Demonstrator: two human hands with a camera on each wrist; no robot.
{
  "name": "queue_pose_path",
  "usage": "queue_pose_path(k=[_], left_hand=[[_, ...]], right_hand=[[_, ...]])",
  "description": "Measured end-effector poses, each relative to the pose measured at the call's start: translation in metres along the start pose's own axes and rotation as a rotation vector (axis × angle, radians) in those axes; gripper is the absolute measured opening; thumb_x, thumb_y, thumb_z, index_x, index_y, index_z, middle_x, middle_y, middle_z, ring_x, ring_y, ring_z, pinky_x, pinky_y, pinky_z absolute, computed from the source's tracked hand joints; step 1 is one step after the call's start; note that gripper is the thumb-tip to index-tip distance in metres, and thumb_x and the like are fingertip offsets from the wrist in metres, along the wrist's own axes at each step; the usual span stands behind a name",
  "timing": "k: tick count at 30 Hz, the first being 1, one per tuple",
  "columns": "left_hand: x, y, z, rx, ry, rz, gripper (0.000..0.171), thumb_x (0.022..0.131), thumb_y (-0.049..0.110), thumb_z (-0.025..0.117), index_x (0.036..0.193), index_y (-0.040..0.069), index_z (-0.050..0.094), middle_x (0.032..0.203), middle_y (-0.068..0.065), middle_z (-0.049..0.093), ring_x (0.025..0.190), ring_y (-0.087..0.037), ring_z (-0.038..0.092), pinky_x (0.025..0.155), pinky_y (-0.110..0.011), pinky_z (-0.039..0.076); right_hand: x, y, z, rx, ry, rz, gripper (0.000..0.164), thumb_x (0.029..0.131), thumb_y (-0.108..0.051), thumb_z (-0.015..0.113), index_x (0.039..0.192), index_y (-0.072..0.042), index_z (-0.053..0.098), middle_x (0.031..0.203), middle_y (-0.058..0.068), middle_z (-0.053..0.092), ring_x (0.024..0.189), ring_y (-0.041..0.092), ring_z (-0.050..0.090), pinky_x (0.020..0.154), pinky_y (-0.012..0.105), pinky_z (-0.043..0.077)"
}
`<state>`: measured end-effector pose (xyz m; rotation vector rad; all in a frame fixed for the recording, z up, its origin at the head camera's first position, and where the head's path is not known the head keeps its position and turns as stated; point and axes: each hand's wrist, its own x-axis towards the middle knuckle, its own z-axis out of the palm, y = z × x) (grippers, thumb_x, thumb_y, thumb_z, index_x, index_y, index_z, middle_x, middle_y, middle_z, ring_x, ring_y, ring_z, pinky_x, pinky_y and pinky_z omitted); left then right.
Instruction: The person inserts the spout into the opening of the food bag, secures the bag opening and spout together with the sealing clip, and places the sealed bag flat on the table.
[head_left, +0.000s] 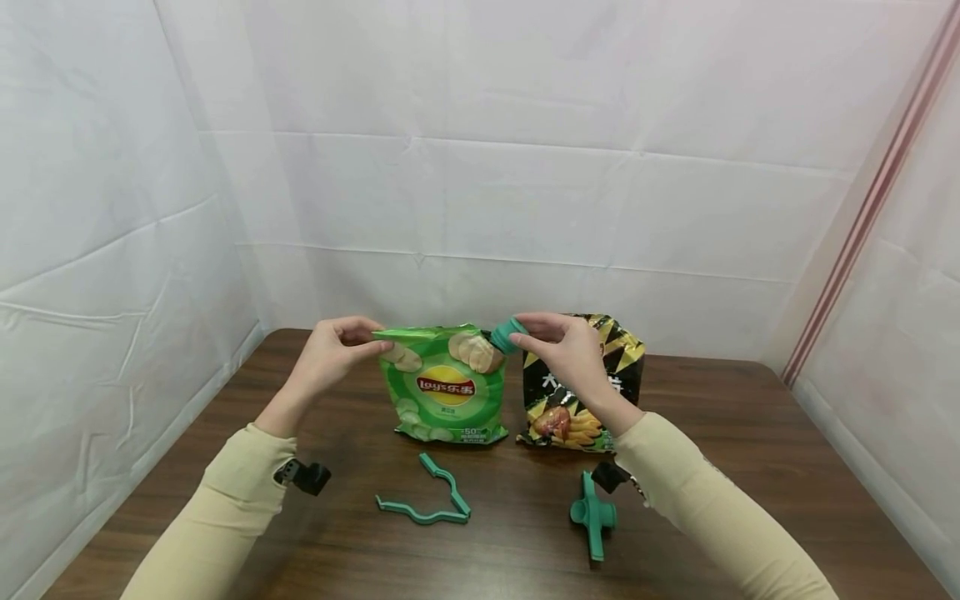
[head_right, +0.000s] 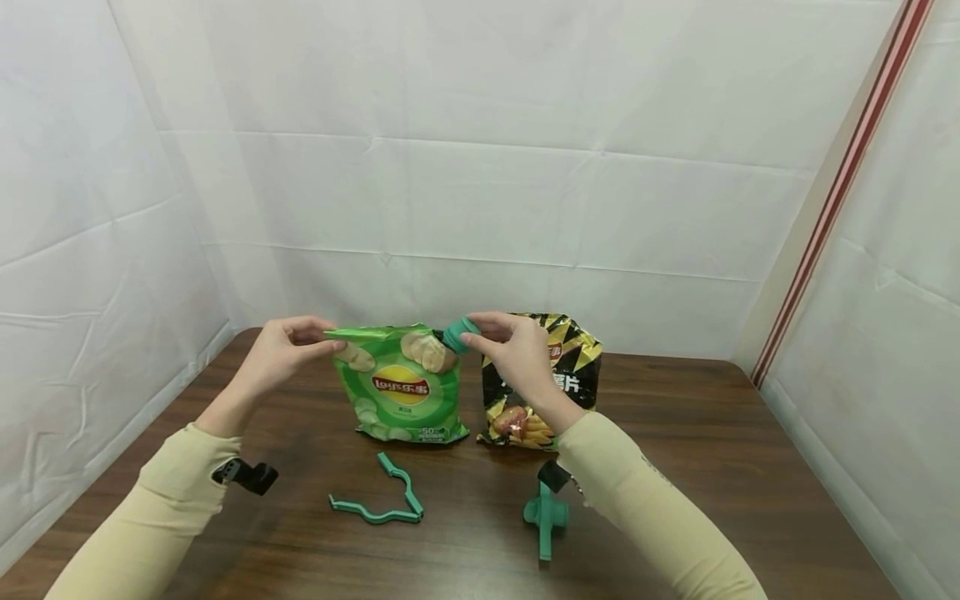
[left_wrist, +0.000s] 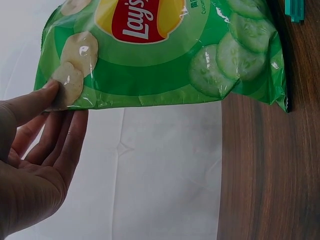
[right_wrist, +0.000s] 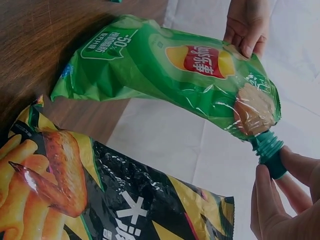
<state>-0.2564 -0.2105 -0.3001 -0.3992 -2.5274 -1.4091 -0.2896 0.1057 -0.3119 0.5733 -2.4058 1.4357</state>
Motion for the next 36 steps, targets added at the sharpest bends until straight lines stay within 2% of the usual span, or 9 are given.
queue_pose_path(k=[4,11,14,23,31,36], left_hand=[[0.002,-0.004,0.0,0.002,-0.001,0.001,0.022,0.087,0.015,0.069,0.104,0.0,0.069,0.089,-0.022,0.068,0.071,-0.004,0.059,0.069,-0.03,0.048],[0.014,-0.032,0.003,-0.004,0.008,0.006,0.024,0.085,0.024,0.072,0.102,0.007,0.07,0.086,-0.016,0.07,0.071,-0.006,0.06,0.069,-0.033,0.048],[0.016,-0.038,0.003,0.0,0.011,0.013,0.025,0.085,0.028,0.073,0.102,0.009,0.071,0.085,-0.013,0.07,0.072,-0.008,0.061,0.069,-0.032,0.048],[0.016,-0.04,0.003,-0.004,0.014,0.026,0.025,0.085,0.028,0.072,0.101,0.009,0.071,0.084,-0.013,0.07,0.072,-0.01,0.061,0.068,-0.033,0.049],[0.018,-0.04,0.002,0.007,0.013,0.031,0.025,0.084,0.028,0.073,0.102,0.01,0.071,0.083,-0.012,0.069,0.071,-0.009,0.061,0.066,-0.027,0.048],[0.018,-0.039,0.002,0.01,0.01,0.04,0.025,0.084,0.027,0.073,0.102,0.01,0.07,0.083,-0.012,0.069,0.077,-0.023,0.064,0.067,-0.026,0.048]], right_hand=[[0.0,0.001,0.002,0.003,-0.022,-0.005,0.032,0.084,-0.03,0.073,0.113,-0.018,0.071,0.108,0.006,0.071,0.098,0.02,0.068,0.083,0.036,0.054],[0.001,-0.002,0.003,-0.039,-0.03,-0.015,0.031,0.084,-0.028,0.073,0.114,-0.018,0.071,0.109,0.007,0.071,0.097,0.02,0.068,0.082,0.036,0.055],[0.0,-0.002,0.003,-0.062,-0.031,-0.028,0.031,0.084,-0.026,0.073,0.113,-0.019,0.071,0.108,0.007,0.071,0.096,0.019,0.068,0.08,0.036,0.055],[0.0,-0.004,0.008,-0.077,-0.027,-0.03,0.03,0.083,-0.025,0.074,0.112,-0.018,0.071,0.105,0.005,0.072,0.095,0.018,0.069,0.077,0.033,0.056],[0.002,-0.005,0.011,-0.04,-0.025,-0.013,0.029,0.082,-0.028,0.075,0.109,-0.018,0.072,0.103,0.004,0.073,0.093,0.017,0.069,0.076,0.033,0.056],[0.002,-0.005,0.012,-0.004,-0.021,0.004,0.03,0.081,-0.029,0.076,0.108,-0.018,0.072,0.103,0.005,0.073,0.093,0.018,0.069,0.077,0.033,0.055]])
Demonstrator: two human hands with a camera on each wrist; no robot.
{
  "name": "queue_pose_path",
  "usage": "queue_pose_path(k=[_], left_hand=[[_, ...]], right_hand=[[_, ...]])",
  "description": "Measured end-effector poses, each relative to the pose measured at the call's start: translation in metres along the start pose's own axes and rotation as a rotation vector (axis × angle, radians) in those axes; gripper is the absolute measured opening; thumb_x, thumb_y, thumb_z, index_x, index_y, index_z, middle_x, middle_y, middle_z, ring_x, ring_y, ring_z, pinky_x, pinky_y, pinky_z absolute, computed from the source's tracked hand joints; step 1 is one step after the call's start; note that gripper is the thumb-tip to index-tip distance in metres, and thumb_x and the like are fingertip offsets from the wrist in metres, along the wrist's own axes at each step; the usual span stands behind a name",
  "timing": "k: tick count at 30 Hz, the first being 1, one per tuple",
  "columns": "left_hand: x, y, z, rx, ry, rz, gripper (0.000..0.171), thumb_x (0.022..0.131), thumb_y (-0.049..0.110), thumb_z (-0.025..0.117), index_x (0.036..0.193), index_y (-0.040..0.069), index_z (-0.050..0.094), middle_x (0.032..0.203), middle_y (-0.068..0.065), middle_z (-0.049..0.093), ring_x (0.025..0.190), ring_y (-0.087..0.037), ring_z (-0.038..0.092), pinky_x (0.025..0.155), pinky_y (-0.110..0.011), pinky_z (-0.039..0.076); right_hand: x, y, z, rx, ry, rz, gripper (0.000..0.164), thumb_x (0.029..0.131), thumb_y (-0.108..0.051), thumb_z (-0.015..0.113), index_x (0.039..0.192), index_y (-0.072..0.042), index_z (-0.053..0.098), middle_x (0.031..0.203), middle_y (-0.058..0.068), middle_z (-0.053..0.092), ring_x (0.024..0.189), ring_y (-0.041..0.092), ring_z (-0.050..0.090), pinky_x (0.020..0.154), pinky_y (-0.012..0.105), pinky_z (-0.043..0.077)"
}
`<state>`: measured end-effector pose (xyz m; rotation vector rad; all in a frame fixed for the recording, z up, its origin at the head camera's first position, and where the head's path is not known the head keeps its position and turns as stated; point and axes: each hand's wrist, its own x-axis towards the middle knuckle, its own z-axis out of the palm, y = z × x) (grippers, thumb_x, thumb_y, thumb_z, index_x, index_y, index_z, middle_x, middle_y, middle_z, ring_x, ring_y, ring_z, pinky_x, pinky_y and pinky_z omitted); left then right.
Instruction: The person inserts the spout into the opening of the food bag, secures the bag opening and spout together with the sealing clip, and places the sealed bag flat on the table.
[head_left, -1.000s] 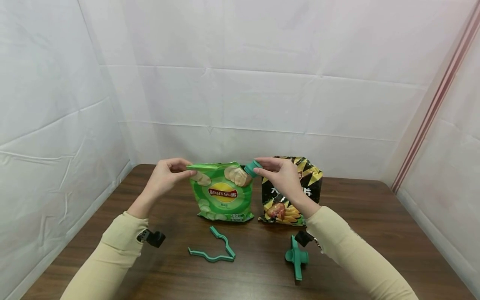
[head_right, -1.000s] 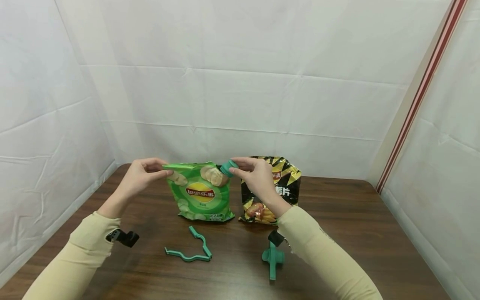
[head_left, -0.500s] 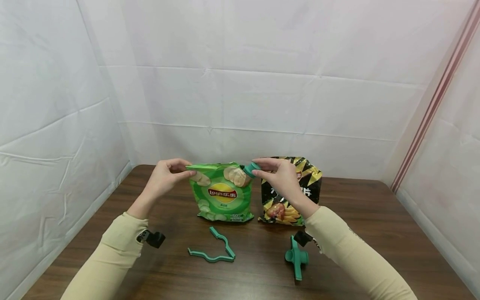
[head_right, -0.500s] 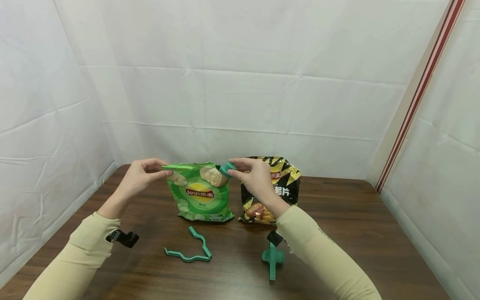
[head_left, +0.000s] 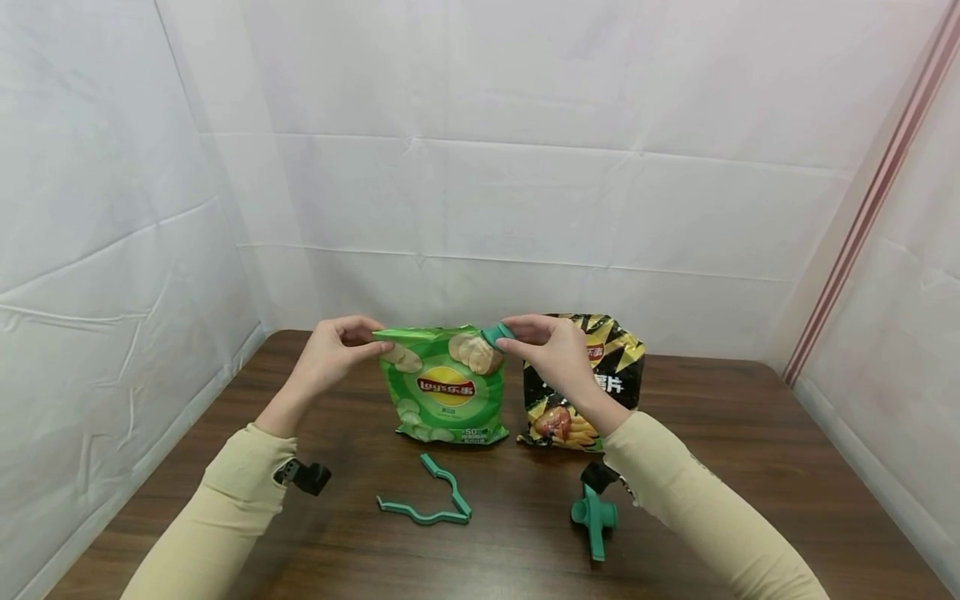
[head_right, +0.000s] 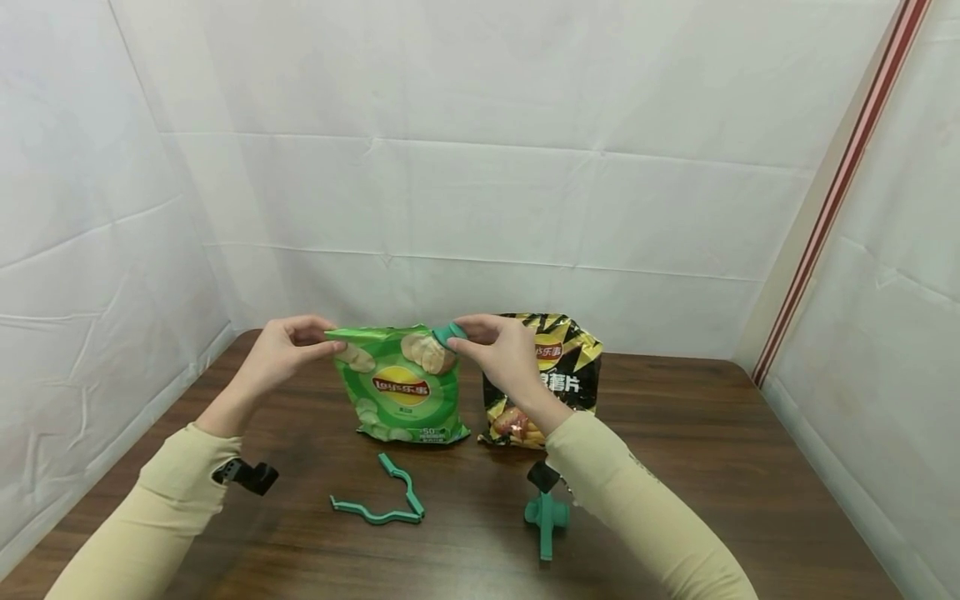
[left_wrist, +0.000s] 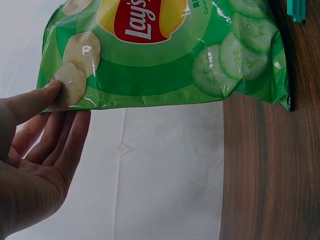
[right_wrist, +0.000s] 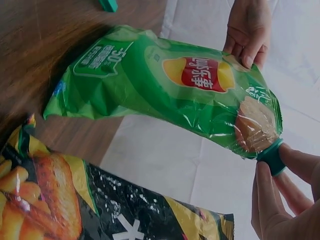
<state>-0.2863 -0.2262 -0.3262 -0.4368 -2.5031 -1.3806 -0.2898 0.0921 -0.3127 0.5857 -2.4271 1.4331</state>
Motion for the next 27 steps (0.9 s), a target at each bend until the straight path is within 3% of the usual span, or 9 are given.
queue_pose_path(k=[3,12,19,23,27], left_hand=[[0.001,0.0,0.0,-0.005,-0.004,-0.004,0.025,0.084,0.027,0.073,0.102,0.01,0.07,0.083,-0.012,0.069,0.08,-0.028,0.065,0.068,-0.027,0.049],[0.001,0.007,-0.001,-0.008,-0.01,-0.008,0.028,0.083,0.028,0.074,0.105,0.01,0.069,0.087,-0.011,0.07,0.074,-0.008,0.064,0.069,-0.027,0.05],[0.004,0.015,0.001,-0.004,-0.026,0.005,0.034,0.082,0.031,0.075,0.111,0.014,0.069,0.102,-0.011,0.069,0.087,-0.019,0.066,0.07,-0.028,0.052],[0.005,0.021,0.003,0.014,-0.04,0.03,0.037,0.082,0.033,0.075,0.114,0.016,0.068,0.115,-0.008,0.067,0.094,-0.021,0.066,0.072,-0.03,0.053],[0.009,0.028,0.006,0.036,-0.049,0.059,0.036,0.082,0.034,0.075,0.113,0.018,0.068,0.115,-0.005,0.067,0.098,-0.02,0.065,0.074,-0.033,0.052]], right_hand=[[0.001,0.002,0.002,0.013,0.003,0.008,0.03,0.081,-0.031,0.076,0.108,-0.018,0.072,0.103,0.005,0.073,0.093,0.018,0.069,0.078,0.033,0.055],[0.003,0.004,0.002,0.035,0.013,0.027,0.03,0.081,-0.032,0.076,0.108,-0.018,0.073,0.103,0.005,0.073,0.095,0.018,0.069,0.08,0.035,0.055],[0.003,0.004,0.002,0.041,0.012,0.034,0.03,0.081,-0.031,0.076,0.108,-0.018,0.073,0.103,0.005,0.073,0.094,0.018,0.069,0.08,0.035,0.055],[0.003,0.003,0.002,0.048,0.011,0.035,0.03,0.081,-0.03,0.076,0.108,-0.018,0.073,0.103,0.005,0.073,0.094,0.018,0.069,0.079,0.035,0.055],[0.003,0.004,0.003,0.05,0.009,0.032,0.03,0.081,-0.03,0.076,0.108,-0.018,0.073,0.103,0.006,0.073,0.094,0.018,0.069,0.079,0.034,0.055]])
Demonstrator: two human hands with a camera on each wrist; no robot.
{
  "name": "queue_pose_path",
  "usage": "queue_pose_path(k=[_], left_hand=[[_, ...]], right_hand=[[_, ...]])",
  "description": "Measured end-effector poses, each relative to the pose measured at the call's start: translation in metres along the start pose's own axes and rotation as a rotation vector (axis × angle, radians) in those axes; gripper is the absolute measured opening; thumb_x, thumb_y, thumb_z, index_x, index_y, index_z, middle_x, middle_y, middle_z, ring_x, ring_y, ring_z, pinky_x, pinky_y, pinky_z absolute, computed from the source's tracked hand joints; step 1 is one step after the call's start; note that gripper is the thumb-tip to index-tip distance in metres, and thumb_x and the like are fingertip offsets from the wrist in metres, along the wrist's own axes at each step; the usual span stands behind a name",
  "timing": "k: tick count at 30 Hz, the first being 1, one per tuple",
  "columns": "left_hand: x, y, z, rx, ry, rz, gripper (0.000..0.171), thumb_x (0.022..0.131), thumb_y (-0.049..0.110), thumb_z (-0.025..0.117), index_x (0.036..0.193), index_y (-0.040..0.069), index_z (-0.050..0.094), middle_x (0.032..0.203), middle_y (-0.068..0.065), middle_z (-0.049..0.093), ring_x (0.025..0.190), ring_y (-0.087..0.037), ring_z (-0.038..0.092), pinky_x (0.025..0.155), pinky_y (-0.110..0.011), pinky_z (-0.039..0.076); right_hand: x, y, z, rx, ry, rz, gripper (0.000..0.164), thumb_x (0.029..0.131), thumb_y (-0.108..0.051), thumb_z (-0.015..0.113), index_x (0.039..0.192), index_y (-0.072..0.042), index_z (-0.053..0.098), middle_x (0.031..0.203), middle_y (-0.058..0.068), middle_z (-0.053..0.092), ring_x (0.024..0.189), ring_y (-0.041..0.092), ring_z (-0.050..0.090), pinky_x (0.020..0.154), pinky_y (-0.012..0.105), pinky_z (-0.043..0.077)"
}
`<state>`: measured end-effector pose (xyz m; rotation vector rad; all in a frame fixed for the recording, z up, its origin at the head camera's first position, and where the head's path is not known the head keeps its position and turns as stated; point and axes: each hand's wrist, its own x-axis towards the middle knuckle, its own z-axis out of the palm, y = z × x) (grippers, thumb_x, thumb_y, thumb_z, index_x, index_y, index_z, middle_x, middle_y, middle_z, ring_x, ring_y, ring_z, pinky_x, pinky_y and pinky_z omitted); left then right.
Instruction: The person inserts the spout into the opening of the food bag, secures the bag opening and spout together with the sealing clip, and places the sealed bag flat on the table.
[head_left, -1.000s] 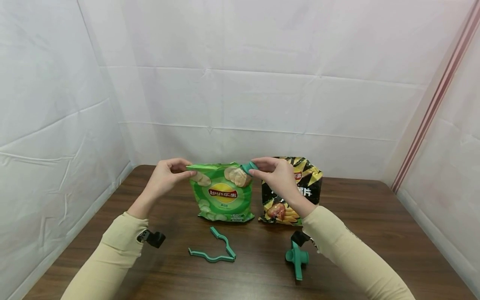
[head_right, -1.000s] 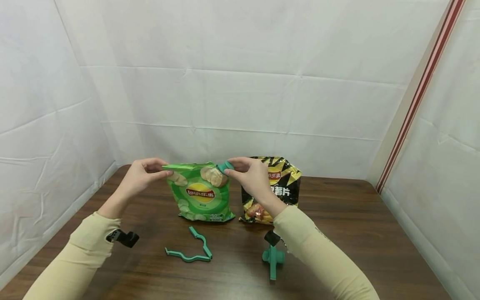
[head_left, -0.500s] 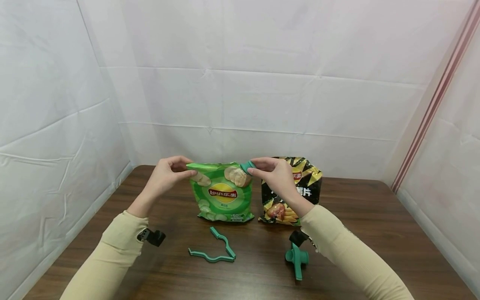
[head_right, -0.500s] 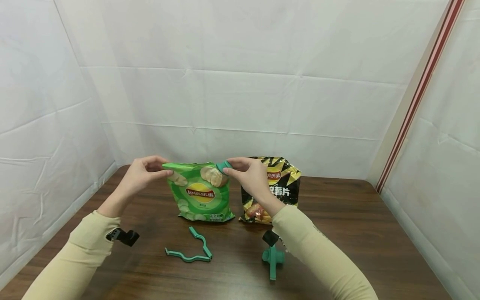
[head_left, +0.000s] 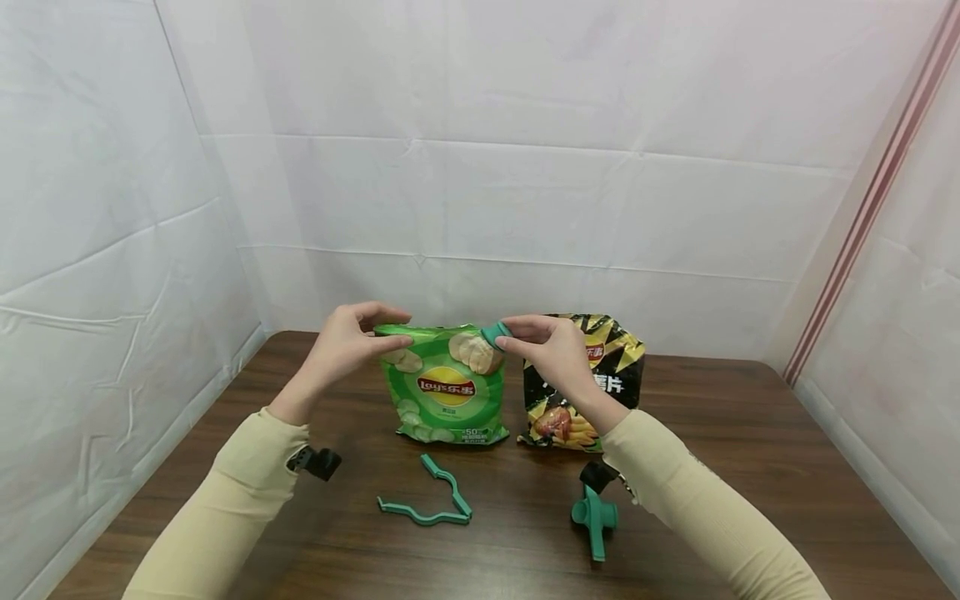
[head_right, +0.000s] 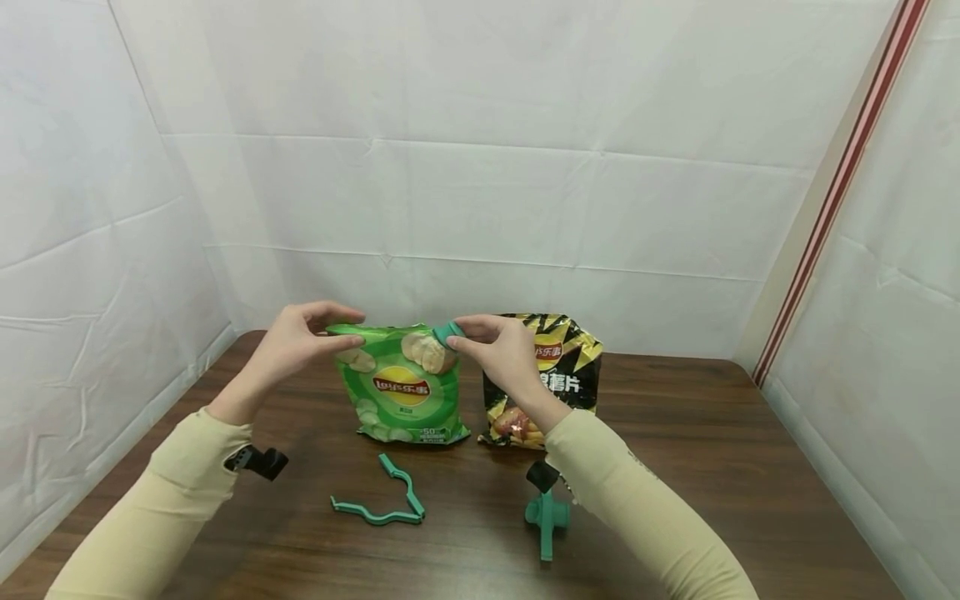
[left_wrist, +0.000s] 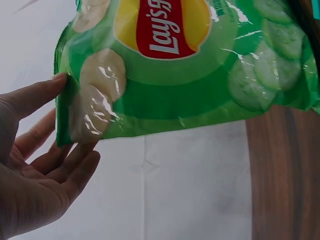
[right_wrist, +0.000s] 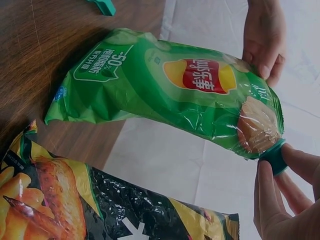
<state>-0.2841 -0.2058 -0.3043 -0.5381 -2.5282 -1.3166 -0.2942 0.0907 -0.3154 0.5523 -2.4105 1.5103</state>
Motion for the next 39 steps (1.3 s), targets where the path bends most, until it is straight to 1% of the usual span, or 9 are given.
queue_pose_path(k=[4,7,11,16,20,23,26,33,39], left_hand=[[0.005,0.008,0.003,0.03,-0.011,0.025,0.033,0.082,0.034,0.075,0.111,0.019,0.069,0.114,-0.004,0.069,0.104,-0.022,0.063,0.081,-0.039,0.052],[0.011,0.015,0.006,0.079,-0.028,0.058,0.031,0.082,0.033,0.074,0.109,0.019,0.07,0.113,-0.004,0.069,0.109,-0.024,0.062,0.088,-0.043,0.05],[0.018,0.023,0.012,0.16,-0.059,0.1,0.026,0.083,0.031,0.074,0.106,0.019,0.072,0.11,-0.003,0.071,0.109,-0.024,0.062,0.09,-0.044,0.049],[0.024,0.031,0.019,0.206,-0.111,0.112,0.024,0.082,0.028,0.075,0.103,0.017,0.074,0.105,-0.004,0.072,0.103,-0.025,0.065,0.085,-0.042,0.052],[0.029,0.036,0.026,0.214,-0.155,0.093,0.02,0.081,0.028,0.076,0.099,0.017,0.076,0.097,-0.001,0.074,0.088,-0.019,0.068,0.076,-0.036,0.054],[0.032,0.037,0.031,0.233,-0.184,0.088,0.018,0.082,0.028,0.075,0.095,0.016,0.076,0.091,-0.001,0.074,0.077,-0.014,0.067,0.068,-0.031,0.053],[0.033,0.037,0.035,0.23,-0.203,0.089,0.015,0.083,0.027,0.074,0.093,0.015,0.076,0.088,-0.003,0.074,0.073,-0.014,0.065,0.063,-0.029,0.051],[0.034,0.033,0.043,0.195,-0.177,0.089,0.013,0.084,0.025,0.074,0.089,0.014,0.077,0.084,-0.003,0.074,0.065,-0.011,0.063,0.059,-0.029,0.05],[0.034,0.031,0.049,0.185,-0.158,0.121,0.012,0.083,0.025,0.074,0.082,0.014,0.077,0.077,-0.002,0.073,0.057,-0.01,0.058,0.054,-0.026,0.045]], right_hand=[[0.0,0.0,0.001,-0.004,-0.006,-0.015,0.031,0.081,-0.03,0.076,0.108,-0.017,0.073,0.103,0.006,0.073,0.093,0.018,0.07,0.078,0.034,0.055],[0.001,0.0,0.001,-0.007,-0.004,-0.017,0.03,0.081,-0.03,0.076,0.108,-0.017,0.073,0.103,0.006,0.073,0.093,0.018,0.07,0.077,0.034,0.055],[0.001,0.0,0.001,-0.005,-0.006,-0.015,0.03,0.081,-0.03,0.076,0.108,-0.017,0.073,0.103,0.006,0.073,0.094,0.019,0.07,0.078,0.034,0.055],[0.002,-0.001,0.002,-0.013,-0.003,-0.004,0.03,0.081,-0.029,0.076,0.108,-0.018,0.073,0.102,0.005,0.073,0.092,0.017,0.07,0.078,0.034,0.055],[0.001,-0.001,0.002,-0.026,0.004,0.003,0.029,0.081,-0.029,0.076,0.107,-0.018,0.073,0.1,0.004,0.073,0.091,0.017,0.07,0.077,0.034,0.055],[0.001,-0.001,0.002,-0.029,0.005,0.0,0.029,0.081,-0.028,0.076,0.107,-0.018,0.073,0.1,0.005,0.074,0.091,0.017,0.07,0.077,0.034,0.055],[0.001,-0.001,0.002,-0.023,0.003,0.003,0.028,0.081,-0.029,0.076,0.107,-0.018,0.073,0.1,0.005,0.073,0.092,0.017,0.07,0.077,0.035,0.055],[0.0,-0.001,0.003,-0.006,0.002,0.013,0.029,0.081,-0.03,0.076,0.107,-0.018,0.073,0.101,0.005,0.073,0.093,0.017,0.07,0.079,0.036,0.055],[0.0,0.0,0.004,-0.002,0.001,0.014,0.029,0.081,-0.03,0.076,0.108,-0.017,0.073,0.101,0.005,0.073,0.094,0.018,0.069,0.079,0.037,0.055]])
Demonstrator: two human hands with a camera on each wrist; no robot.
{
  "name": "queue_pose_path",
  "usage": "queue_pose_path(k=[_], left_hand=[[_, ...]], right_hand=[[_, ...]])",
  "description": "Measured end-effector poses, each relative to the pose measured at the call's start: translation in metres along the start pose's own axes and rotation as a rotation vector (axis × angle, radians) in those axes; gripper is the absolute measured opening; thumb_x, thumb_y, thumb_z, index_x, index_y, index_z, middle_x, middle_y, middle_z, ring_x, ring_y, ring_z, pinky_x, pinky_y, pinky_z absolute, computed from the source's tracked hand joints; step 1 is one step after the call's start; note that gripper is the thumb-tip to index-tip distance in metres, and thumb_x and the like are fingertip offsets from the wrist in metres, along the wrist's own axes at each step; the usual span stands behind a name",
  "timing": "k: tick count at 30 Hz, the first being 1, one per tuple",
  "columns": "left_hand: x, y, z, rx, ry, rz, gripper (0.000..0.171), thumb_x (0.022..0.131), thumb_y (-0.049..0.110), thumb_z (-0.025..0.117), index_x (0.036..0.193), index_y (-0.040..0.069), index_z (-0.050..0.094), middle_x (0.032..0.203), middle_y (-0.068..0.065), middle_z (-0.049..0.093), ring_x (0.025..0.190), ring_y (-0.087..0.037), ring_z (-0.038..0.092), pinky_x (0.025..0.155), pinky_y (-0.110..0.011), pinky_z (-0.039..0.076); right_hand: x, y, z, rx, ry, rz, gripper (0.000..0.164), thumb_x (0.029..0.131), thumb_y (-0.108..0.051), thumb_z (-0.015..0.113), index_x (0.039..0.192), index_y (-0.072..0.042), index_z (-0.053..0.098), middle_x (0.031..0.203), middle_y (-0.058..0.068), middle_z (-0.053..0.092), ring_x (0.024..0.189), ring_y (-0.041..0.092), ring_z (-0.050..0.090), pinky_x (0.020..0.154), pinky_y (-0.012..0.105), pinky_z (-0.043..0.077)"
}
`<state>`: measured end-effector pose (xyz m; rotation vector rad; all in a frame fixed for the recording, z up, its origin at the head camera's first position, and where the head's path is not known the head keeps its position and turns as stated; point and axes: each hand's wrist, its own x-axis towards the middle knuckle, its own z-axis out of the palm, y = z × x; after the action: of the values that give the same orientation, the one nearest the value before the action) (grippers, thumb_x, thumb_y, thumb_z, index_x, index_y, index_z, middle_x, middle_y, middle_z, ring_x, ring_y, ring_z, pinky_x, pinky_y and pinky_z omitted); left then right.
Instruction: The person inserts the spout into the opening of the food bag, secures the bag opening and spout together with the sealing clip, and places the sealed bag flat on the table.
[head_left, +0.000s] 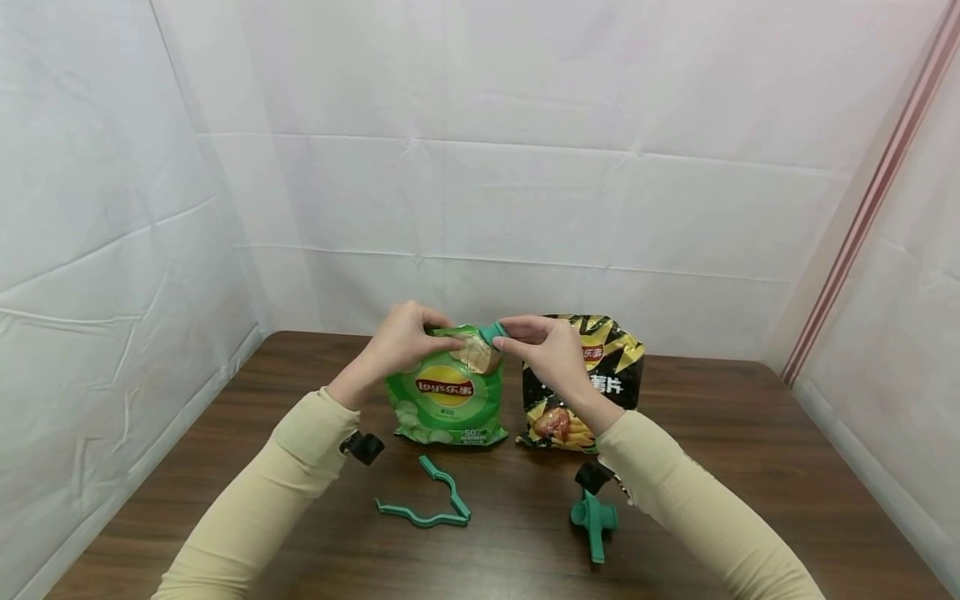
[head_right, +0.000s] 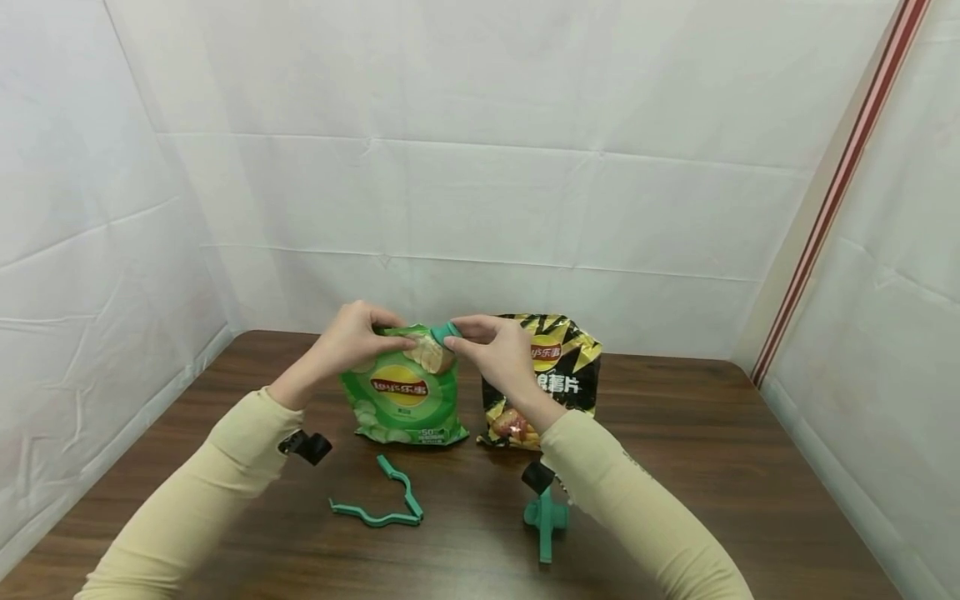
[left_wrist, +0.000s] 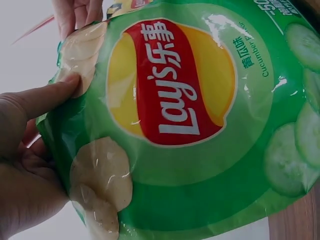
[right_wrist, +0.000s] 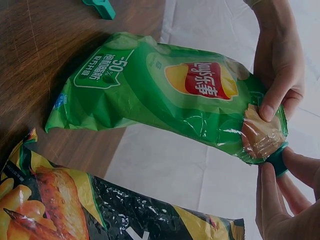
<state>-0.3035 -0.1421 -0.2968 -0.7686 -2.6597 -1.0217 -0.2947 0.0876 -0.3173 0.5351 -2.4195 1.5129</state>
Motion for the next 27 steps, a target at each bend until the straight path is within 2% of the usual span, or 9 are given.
queue_pose_path(k=[6,17,22,27], left_hand=[[0.001,0.003,0.004,-0.016,0.003,0.017,0.014,0.083,0.022,0.074,0.073,0.012,0.074,0.067,-0.002,0.069,0.047,-0.011,0.043,0.05,-0.024,0.035],[0.003,0.003,0.006,-0.005,0.012,0.01,0.027,0.082,0.023,0.075,0.061,0.01,0.064,0.056,-0.007,0.06,0.046,-0.01,0.036,0.05,-0.023,0.032],[0.003,0.003,0.009,-0.013,0.019,0.004,0.025,0.083,0.021,0.074,0.065,0.005,0.067,0.057,-0.007,0.061,0.045,-0.009,0.036,0.049,-0.022,0.032],[0.004,0.004,0.012,-0.013,0.037,0.002,0.024,0.084,0.02,0.073,0.067,0.003,0.07,0.055,-0.004,0.061,0.042,-0.009,0.034,0.046,-0.022,0.03]], right_hand=[[0.0,0.0,0.0,-0.009,0.003,0.009,0.029,0.082,-0.029,0.075,0.108,-0.017,0.073,0.101,0.005,0.073,0.095,0.018,0.069,0.08,0.036,0.055],[0.001,-0.001,0.001,-0.013,0.008,0.016,0.029,0.082,-0.03,0.075,0.109,-0.017,0.073,0.103,0.005,0.073,0.098,0.019,0.068,0.082,0.037,0.054],[0.001,0.0,0.003,0.009,0.01,0.025,0.03,0.082,-0.029,0.075,0.109,-0.016,0.073,0.104,0.006,0.073,0.099,0.019,0.068,0.083,0.037,0.054],[0.0,0.002,0.003,0.01,0.02,0.027,0.029,0.082,-0.029,0.075,0.109,-0.017,0.073,0.104,0.006,0.073,0.098,0.018,0.069,0.083,0.037,0.054]])
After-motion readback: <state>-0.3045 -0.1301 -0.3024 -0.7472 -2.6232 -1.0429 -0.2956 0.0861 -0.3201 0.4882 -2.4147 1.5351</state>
